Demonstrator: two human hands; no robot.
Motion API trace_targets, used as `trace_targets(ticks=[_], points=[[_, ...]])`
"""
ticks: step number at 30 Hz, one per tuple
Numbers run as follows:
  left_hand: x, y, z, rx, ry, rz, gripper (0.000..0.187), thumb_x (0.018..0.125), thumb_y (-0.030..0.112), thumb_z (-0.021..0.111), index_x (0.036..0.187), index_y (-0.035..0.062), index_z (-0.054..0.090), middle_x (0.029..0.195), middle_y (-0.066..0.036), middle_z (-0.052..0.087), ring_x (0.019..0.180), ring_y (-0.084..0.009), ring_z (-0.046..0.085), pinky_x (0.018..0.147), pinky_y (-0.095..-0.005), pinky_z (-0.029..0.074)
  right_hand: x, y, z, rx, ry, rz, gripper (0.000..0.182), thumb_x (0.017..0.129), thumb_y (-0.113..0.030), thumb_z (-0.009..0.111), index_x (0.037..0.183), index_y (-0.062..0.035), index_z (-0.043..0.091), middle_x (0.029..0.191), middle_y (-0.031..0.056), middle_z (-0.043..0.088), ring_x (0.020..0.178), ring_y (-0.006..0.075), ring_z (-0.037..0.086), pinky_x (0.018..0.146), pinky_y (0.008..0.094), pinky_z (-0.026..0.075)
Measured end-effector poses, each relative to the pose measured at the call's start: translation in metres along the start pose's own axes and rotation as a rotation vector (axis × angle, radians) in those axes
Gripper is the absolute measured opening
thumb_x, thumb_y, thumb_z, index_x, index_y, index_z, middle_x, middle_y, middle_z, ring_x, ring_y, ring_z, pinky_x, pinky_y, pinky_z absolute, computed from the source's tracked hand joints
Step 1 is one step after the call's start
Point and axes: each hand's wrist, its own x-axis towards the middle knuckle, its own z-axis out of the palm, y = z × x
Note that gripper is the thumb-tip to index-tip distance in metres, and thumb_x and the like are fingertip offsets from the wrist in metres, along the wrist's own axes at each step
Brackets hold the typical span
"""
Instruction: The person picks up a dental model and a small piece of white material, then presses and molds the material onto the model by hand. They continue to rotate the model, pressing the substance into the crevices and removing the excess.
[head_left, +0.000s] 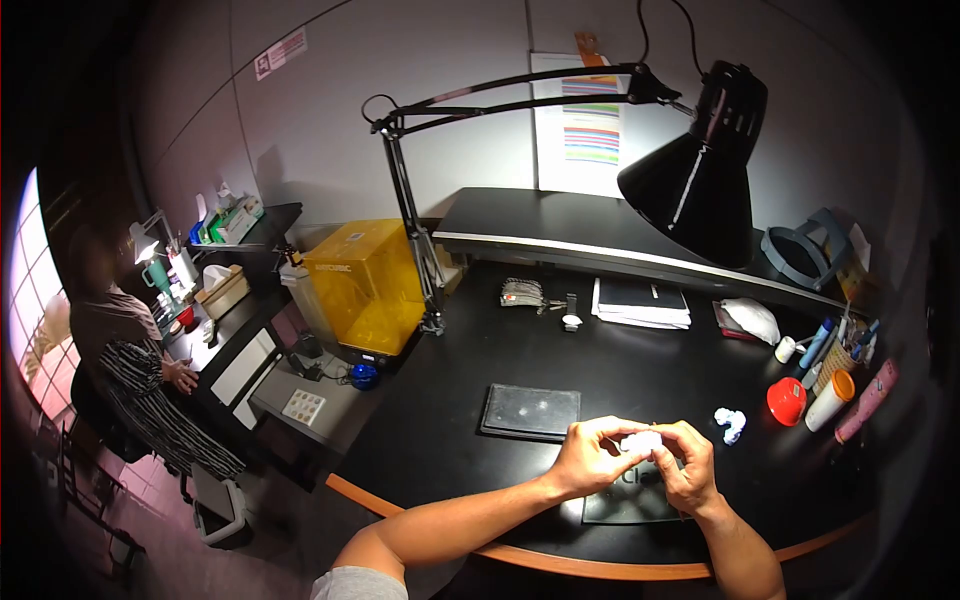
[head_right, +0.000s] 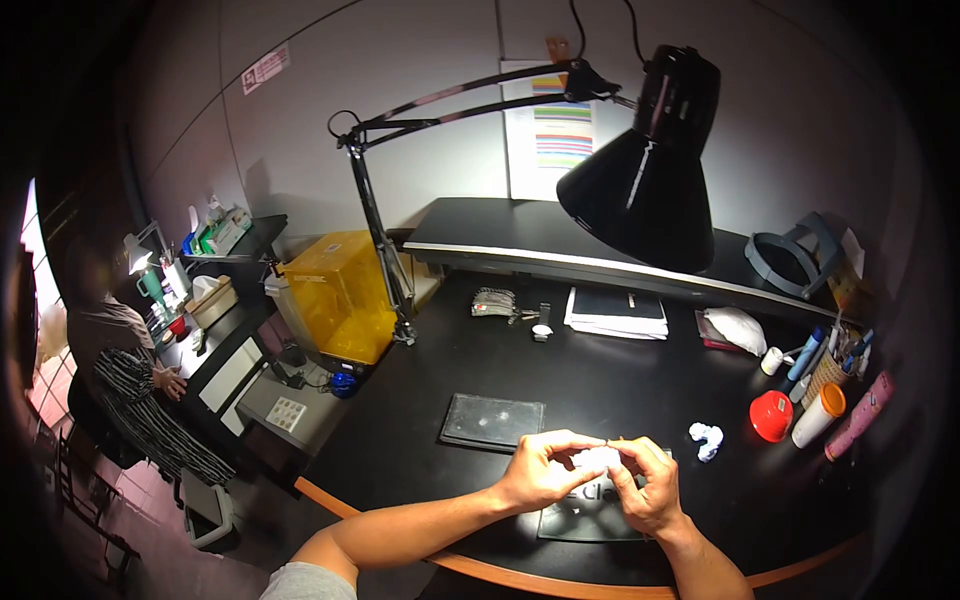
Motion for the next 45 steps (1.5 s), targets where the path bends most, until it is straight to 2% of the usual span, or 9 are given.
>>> trace_targets(ticks=[3,13,18,22,23,28,31,39,45], points=[[0.000,-0.001,0.000,-0.005,-0.001,-0.018,0.031,0.091,0.011,0.082,0.120,0.0004,0.075,0.097,-0.008,0.078,0.074,-0.0049,0.068,0.065,-0.0220,0.056,0.002,-0.005,0.000,-0.001,-0.001,-0.003,0.018,0.097,-0.009,0.070,0.110,0.0037,0.070,0.090,0.0112,0.068,0.073,0.0158,0.070,0.066,0.0270,0.056],[0.001,-0.007,0.001,0.072,0.060,0.166,0.031,0.092,0.017,0.081,0.118,0.0008,0.076,0.097,-0.010,0.079,0.069,-0.0070,0.067,0.060,-0.0241,0.054,0.001,-0.002,-0.002,0.026,-0.009,0.103,0.020,0.094,-0.004,0.070,0.112,0.0040,0.069,0.089,0.0100,0.066,0.074,0.0152,0.069,0.068,0.0270,0.055],[0.001,-0.007,0.000,0.204,0.102,0.330,0.032,0.090,0.017,0.082,0.116,-0.0007,0.075,0.099,-0.017,0.077,0.080,-0.0211,0.074,0.068,-0.0309,0.058,-0.003,0.002,-0.003,0.057,0.003,0.054,0.021,0.094,-0.004,0.070,0.113,0.0040,0.069,0.095,0.0099,0.065,0.079,0.0145,0.069,0.070,0.0260,0.055],[0.004,-0.006,-0.002,0.206,0.077,0.445,0.029,0.090,0.015,0.080,0.115,0.0000,0.076,0.098,-0.016,0.077,0.083,-0.0218,0.074,0.069,-0.0311,0.058,-0.003,0.005,-0.005,0.045,0.020,-0.032,0.022,0.093,-0.002,0.070,0.114,0.0035,0.068,0.098,0.0090,0.063,0.081,0.0130,0.067,0.070,0.0248,0.053],[0.005,-0.006,-0.002,0.191,0.060,0.424,0.029,0.090,0.015,0.080,0.114,0.0001,0.076,0.098,-0.016,0.077,0.083,-0.0214,0.074,0.068,-0.0306,0.058,-0.004,0.007,-0.005,0.038,0.024,-0.051,0.023,0.093,-0.001,0.070,0.115,0.0033,0.067,0.098,0.0086,0.063,0.081,0.0127,0.067,0.070,0.0247,0.053],[0.008,-0.013,-0.008,0.187,0.039,0.360,0.029,0.089,0.015,0.081,0.114,0.0008,0.076,0.099,-0.015,0.077,0.082,-0.0199,0.074,0.064,-0.0287,0.059,-0.004,0.004,-0.001,0.569,0.091,0.425,0.026,0.091,0.001,0.073,0.116,0.0022,0.065,0.101,0.0113,0.072,0.081,0.0133,0.067,0.072,0.0263,0.056],[0.011,-0.014,-0.007,0.174,0.061,0.397,0.031,0.089,0.016,0.083,0.115,0.0014,0.076,0.098,-0.014,0.078,0.078,-0.0163,0.074,0.063,-0.0280,0.058,-0.003,0.001,0.002,0.563,0.122,0.463,0.027,0.092,0.000,0.074,0.117,0.0037,0.065,0.102,0.0119,0.072,0.084,0.0148,0.069,0.074,0.0270,0.057],[0.012,-0.002,-0.012,0.142,-0.057,0.072,0.030,0.092,0.017,0.081,0.116,0.0006,0.076,0.095,-0.009,0.080,0.069,-0.0064,0.070,0.062,-0.0227,0.056,-0.007,0.012,0.000,0.665,0.062,0.502,0.033,0.093,-0.001,0.077,0.123,0.0050,0.064,0.110,0.0134,0.071,0.095,0.0184,0.073,0.086,0.0316,0.062],[0.011,-0.006,-0.012,0.137,-0.080,0.075,0.031,0.091,0.016,0.082,0.119,0.0033,0.076,0.093,-0.005,0.079,0.069,-0.0048,0.068,0.062,-0.0220,0.054,-0.006,0.008,-0.003,0.684,0.070,0.537,0.033,0.094,-0.002,0.076,0.124,0.0044,0.063,0.109,0.0126,0.070,0.095,0.0191,0.073,0.085,0.0315,0.063]])
